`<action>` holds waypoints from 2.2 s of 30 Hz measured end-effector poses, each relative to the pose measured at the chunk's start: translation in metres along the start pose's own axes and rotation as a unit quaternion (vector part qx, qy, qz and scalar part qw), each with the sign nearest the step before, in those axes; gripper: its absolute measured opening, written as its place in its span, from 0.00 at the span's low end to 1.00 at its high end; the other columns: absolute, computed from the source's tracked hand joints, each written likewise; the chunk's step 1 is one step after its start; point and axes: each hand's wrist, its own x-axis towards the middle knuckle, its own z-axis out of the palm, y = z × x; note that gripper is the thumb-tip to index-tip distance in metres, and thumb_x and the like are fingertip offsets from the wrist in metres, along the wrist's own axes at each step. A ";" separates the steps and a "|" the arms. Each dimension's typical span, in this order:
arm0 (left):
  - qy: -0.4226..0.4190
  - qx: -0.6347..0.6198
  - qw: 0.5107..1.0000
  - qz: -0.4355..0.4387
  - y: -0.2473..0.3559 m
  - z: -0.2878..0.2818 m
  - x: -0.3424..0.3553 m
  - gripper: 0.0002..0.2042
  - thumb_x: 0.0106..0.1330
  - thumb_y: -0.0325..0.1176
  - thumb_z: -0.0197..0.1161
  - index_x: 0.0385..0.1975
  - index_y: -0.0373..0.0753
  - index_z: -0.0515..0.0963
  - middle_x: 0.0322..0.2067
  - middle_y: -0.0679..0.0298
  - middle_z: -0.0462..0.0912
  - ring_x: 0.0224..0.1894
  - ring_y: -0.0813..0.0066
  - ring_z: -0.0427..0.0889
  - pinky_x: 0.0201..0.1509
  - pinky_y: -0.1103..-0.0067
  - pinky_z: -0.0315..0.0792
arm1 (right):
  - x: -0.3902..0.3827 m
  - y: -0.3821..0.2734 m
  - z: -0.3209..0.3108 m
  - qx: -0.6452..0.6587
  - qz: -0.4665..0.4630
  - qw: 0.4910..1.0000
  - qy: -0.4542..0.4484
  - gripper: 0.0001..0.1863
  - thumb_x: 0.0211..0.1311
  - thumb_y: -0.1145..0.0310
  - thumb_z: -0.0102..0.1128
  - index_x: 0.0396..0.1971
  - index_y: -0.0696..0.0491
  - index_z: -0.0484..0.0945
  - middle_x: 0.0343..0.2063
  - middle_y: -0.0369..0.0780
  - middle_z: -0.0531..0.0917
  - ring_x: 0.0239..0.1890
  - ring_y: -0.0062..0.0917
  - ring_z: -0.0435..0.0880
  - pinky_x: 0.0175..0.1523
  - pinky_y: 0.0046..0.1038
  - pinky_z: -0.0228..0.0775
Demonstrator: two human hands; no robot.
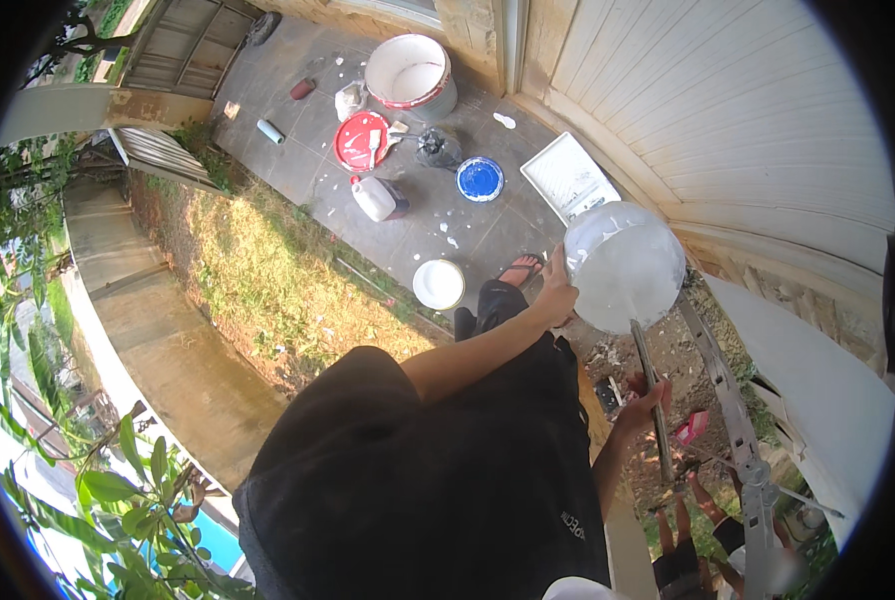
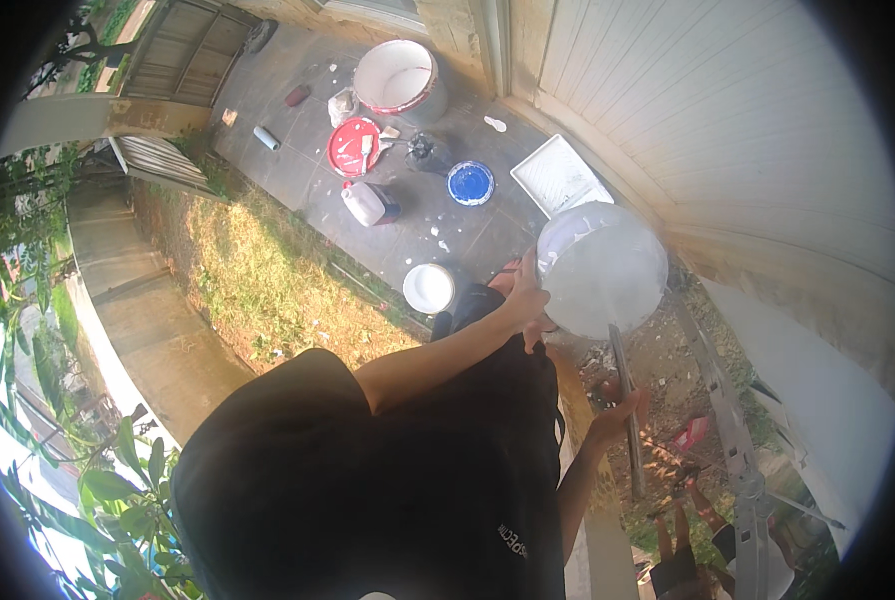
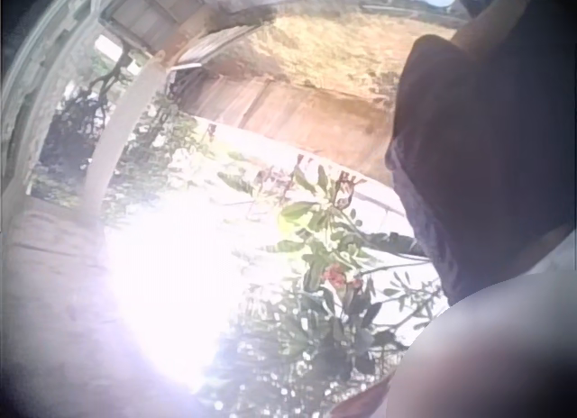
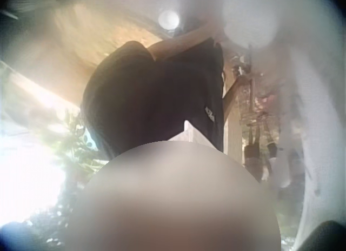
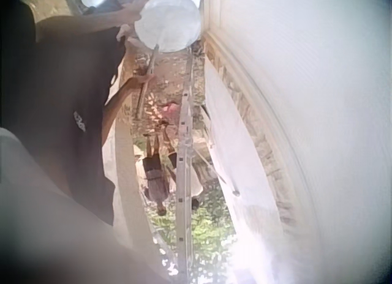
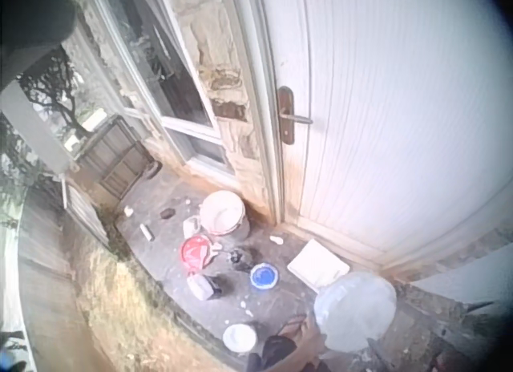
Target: The person stirs white paint in a bucket using a metal rod, then lifts the bucket and walks across an outdoor patio area. The person continues to stir the paint while standing near other people and paint supplies.
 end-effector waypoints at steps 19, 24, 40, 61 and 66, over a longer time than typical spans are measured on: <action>0.187 -0.158 0.969 -0.037 0.001 -0.012 -0.026 0.48 0.53 0.18 0.52 0.76 0.47 0.38 0.65 0.28 0.50 0.69 0.29 0.54 0.73 0.58 0.54 | 0.096 -0.028 0.028 0.035 -0.108 0.966 -0.233 0.20 0.71 0.62 0.40 0.36 0.64 0.76 0.24 0.49 0.83 0.20 0.29 0.81 0.29 0.28 0.76; 0.272 -0.235 0.933 -0.008 -0.006 -0.006 -0.049 0.48 0.52 0.17 0.51 0.76 0.47 0.40 0.65 0.37 0.53 0.67 0.41 0.59 0.66 0.64 0.65 | 0.120 -0.042 0.042 0.083 -0.072 0.931 -0.348 0.21 0.72 0.61 0.39 0.38 0.65 0.75 0.24 0.48 0.83 0.21 0.28 0.81 0.31 0.28 0.76; 0.601 -0.449 0.660 0.032 -0.091 -0.005 -0.147 0.47 0.53 0.13 0.47 0.75 0.44 0.36 0.66 0.43 0.57 0.56 0.50 0.70 0.51 0.67 0.75 | 0.068 -0.104 0.160 0.004 -0.278 0.614 -0.739 0.24 0.74 0.58 0.42 0.37 0.67 0.78 0.25 0.48 0.83 0.20 0.28 0.82 0.28 0.25 0.74; 0.615 -0.730 0.276 0.115 -0.156 -0.027 -0.252 0.49 0.51 0.09 0.45 0.74 0.51 0.38 0.68 0.49 0.54 0.65 0.44 0.65 0.60 0.44 0.74 | -0.173 -0.095 0.277 -0.133 -0.177 0.447 -0.867 0.09 0.70 0.65 0.59 0.41 0.54 0.74 0.25 0.31 0.77 0.26 0.11 0.74 0.31 0.15 0.66; 0.629 -0.710 0.275 0.161 -0.159 -0.051 -0.243 0.45 0.50 0.10 0.47 0.73 0.49 0.48 0.66 0.51 0.59 0.65 0.47 0.66 0.65 0.48 0.72 | -0.222 -0.112 0.328 -0.101 -0.153 0.370 -0.911 0.17 0.66 0.68 0.65 0.51 0.58 0.76 0.28 0.31 0.78 0.31 0.10 0.76 0.36 0.17 0.70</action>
